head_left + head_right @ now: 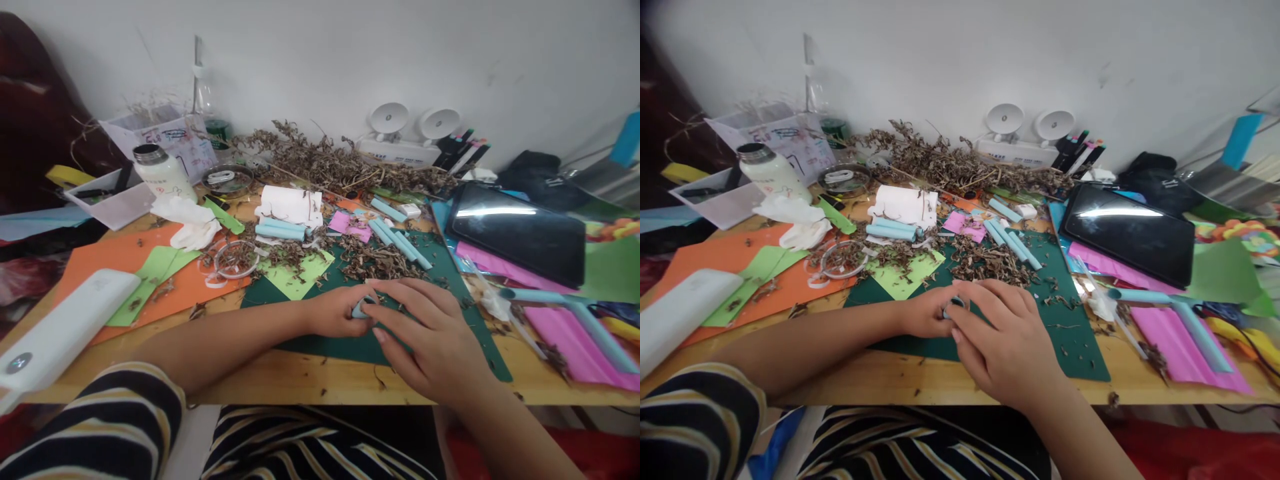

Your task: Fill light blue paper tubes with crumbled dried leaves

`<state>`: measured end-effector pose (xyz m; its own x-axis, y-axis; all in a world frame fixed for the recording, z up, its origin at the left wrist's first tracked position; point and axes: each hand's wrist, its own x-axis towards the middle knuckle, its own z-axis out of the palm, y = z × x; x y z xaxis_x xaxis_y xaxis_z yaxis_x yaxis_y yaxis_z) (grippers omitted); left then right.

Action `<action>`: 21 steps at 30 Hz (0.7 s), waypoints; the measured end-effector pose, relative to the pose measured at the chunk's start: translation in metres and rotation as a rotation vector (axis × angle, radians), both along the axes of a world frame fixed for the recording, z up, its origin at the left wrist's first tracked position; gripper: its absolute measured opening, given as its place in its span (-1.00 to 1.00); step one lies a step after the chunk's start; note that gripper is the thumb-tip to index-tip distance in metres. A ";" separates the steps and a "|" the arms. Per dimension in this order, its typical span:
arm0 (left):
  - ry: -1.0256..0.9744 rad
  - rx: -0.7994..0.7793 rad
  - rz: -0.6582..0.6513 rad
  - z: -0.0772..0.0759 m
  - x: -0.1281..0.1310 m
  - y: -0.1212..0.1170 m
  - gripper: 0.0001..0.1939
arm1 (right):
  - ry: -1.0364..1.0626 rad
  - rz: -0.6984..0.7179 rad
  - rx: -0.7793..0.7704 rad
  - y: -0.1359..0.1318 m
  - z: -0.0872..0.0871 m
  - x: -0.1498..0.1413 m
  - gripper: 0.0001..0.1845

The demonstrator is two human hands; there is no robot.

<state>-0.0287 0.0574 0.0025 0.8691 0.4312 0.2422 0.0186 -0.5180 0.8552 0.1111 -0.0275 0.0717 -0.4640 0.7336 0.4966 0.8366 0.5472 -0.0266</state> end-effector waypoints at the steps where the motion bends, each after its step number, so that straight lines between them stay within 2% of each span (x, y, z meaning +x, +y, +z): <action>1: 0.002 -0.004 0.013 0.000 0.000 0.000 -0.81 | -0.011 -0.007 -0.008 0.001 0.001 -0.001 -0.76; 7: 0.024 0.014 0.037 0.000 0.001 0.000 -0.81 | -0.128 -0.033 -0.118 0.005 0.008 0.000 -0.76; 13: 0.086 0.091 -0.089 0.003 0.001 -0.011 -0.77 | -0.374 0.020 -0.454 0.012 0.022 -0.012 -0.82; 17: 0.140 0.099 -0.083 0.005 0.001 -0.015 -0.78 | -0.459 0.047 -0.471 0.015 0.024 -0.020 -0.81; 21: 0.049 0.097 -0.080 0.002 0.001 -0.012 -0.82 | -0.430 0.031 -0.473 0.011 0.026 -0.013 -0.85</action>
<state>-0.0276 0.0458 0.0046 0.9117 0.3364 0.2359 0.0141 -0.5993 0.8004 0.0980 -0.0167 0.0979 -0.5740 0.8111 -0.1126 0.8104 0.5824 0.0640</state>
